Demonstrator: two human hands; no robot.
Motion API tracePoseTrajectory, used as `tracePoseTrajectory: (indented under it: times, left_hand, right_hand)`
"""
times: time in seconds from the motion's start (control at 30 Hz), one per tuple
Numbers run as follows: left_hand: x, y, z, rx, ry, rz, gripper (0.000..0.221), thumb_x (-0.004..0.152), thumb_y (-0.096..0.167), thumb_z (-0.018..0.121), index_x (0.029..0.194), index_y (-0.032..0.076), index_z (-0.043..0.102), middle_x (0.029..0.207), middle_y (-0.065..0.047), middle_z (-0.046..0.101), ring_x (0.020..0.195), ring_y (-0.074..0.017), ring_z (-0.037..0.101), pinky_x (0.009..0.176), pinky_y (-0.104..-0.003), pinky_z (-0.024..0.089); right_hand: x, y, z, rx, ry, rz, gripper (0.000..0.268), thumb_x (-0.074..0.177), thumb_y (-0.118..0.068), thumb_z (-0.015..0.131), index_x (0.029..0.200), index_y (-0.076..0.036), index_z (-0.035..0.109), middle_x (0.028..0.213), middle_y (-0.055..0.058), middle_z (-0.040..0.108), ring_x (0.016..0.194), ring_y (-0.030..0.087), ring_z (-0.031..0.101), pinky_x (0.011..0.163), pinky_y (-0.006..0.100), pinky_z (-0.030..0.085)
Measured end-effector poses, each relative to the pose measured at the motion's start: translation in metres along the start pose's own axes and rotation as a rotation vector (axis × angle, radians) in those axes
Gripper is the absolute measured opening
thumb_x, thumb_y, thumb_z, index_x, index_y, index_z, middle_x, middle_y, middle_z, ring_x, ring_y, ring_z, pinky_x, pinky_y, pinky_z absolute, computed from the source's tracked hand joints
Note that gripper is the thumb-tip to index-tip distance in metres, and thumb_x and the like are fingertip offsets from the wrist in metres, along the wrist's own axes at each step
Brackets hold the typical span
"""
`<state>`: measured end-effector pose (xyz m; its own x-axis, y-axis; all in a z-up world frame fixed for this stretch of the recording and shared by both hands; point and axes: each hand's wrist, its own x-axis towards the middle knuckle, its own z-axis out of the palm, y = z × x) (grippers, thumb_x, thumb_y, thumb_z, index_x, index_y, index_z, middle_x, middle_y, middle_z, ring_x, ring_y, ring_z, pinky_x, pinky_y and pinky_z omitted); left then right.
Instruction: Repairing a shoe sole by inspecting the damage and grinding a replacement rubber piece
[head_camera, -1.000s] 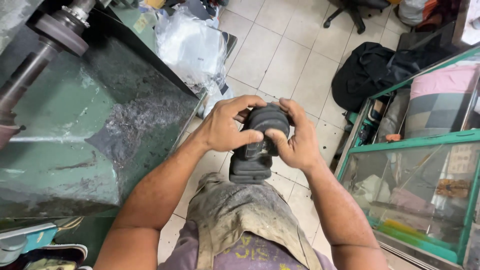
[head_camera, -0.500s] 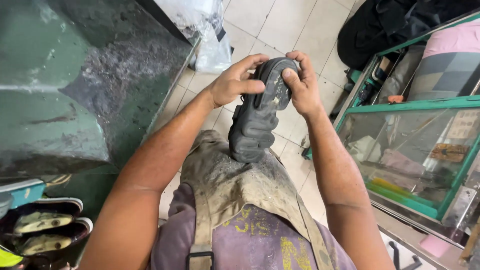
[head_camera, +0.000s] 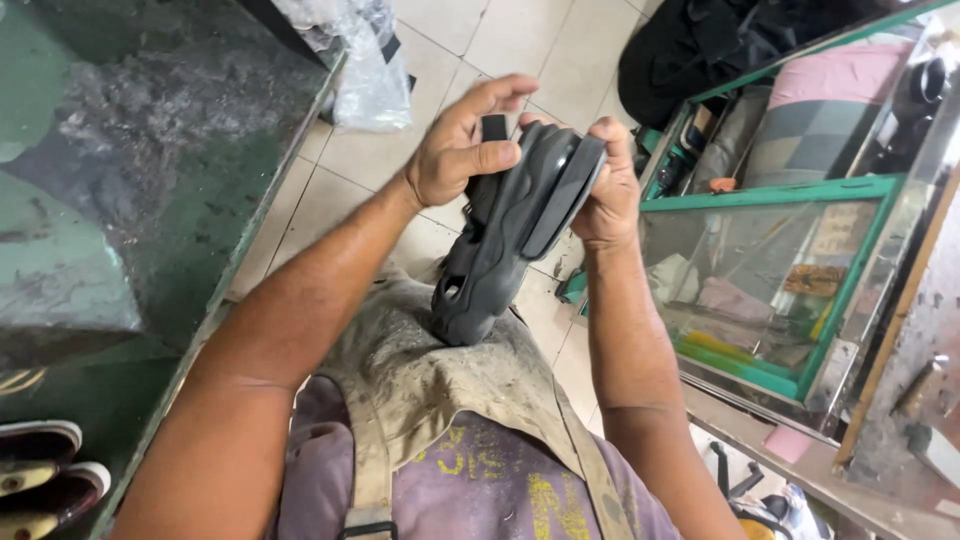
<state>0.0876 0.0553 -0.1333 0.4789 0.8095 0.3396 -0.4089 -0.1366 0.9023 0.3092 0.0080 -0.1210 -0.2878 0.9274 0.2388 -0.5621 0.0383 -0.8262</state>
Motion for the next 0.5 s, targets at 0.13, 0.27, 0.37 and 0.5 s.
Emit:
tracePoseTrajectory:
  times: [0.13, 0.27, 0.37, 0.5]
  left_hand:
    - [0.033, 0.043, -0.003, 0.312, -0.197, 0.224, 0.062, 0.092, 0.046, 0.074, 0.141, 0.012, 0.059, 0.147, -0.02, 0.051, 0.143, -0.0324, 0.049, 0.124, -0.048, 0.035]
    - [0.044, 0.055, -0.003, 0.456, -0.409, 0.191, 0.069, 0.088, 0.052, 0.074, 0.146, 0.017, 0.057, 0.153, -0.017, 0.043, 0.139, -0.0311, 0.051, 0.098, -0.041, 0.049]
    - [0.046, 0.061, 0.0, 0.587, -0.547, 0.214, 0.07, 0.089, 0.05, 0.069, 0.149, 0.017, 0.055, 0.159, -0.02, 0.041, 0.149, -0.0396, 0.041, 0.12, -0.06, 0.034]
    - [0.041, 0.079, 0.005, 0.525, -0.655, 0.142, 0.061, 0.09, 0.044, 0.068, 0.142, 0.013, 0.057, 0.157, -0.016, 0.049, 0.149, -0.0366, 0.043, 0.123, -0.055, 0.034]
  right_hand:
    - [-0.006, 0.013, 0.015, 0.331, 0.081, 0.058, 0.041, 0.093, -0.005, 0.075, 0.121, -0.021, 0.052, 0.149, 0.048, 0.04, 0.131, 0.049, 0.055, 0.104, 0.056, 0.051]
    - [-0.006, 0.036, 0.032, 0.307, 0.129, 0.054, 0.039, 0.094, -0.008, 0.074, 0.124, -0.02, 0.051, 0.144, 0.043, 0.044, 0.127, 0.045, 0.057, 0.101, 0.052, 0.053]
    - [-0.004, 0.042, 0.042, 0.276, 0.156, 0.044, 0.039, 0.095, -0.01, 0.072, 0.127, -0.018, 0.051, 0.141, 0.038, 0.047, 0.123, 0.041, 0.059, 0.098, 0.049, 0.055]
    - [-0.008, 0.039, 0.049, 0.223, 0.196, 0.04, 0.039, 0.097, -0.013, 0.071, 0.13, -0.016, 0.051, 0.135, 0.031, 0.053, 0.117, 0.035, 0.063, 0.094, 0.044, 0.057]
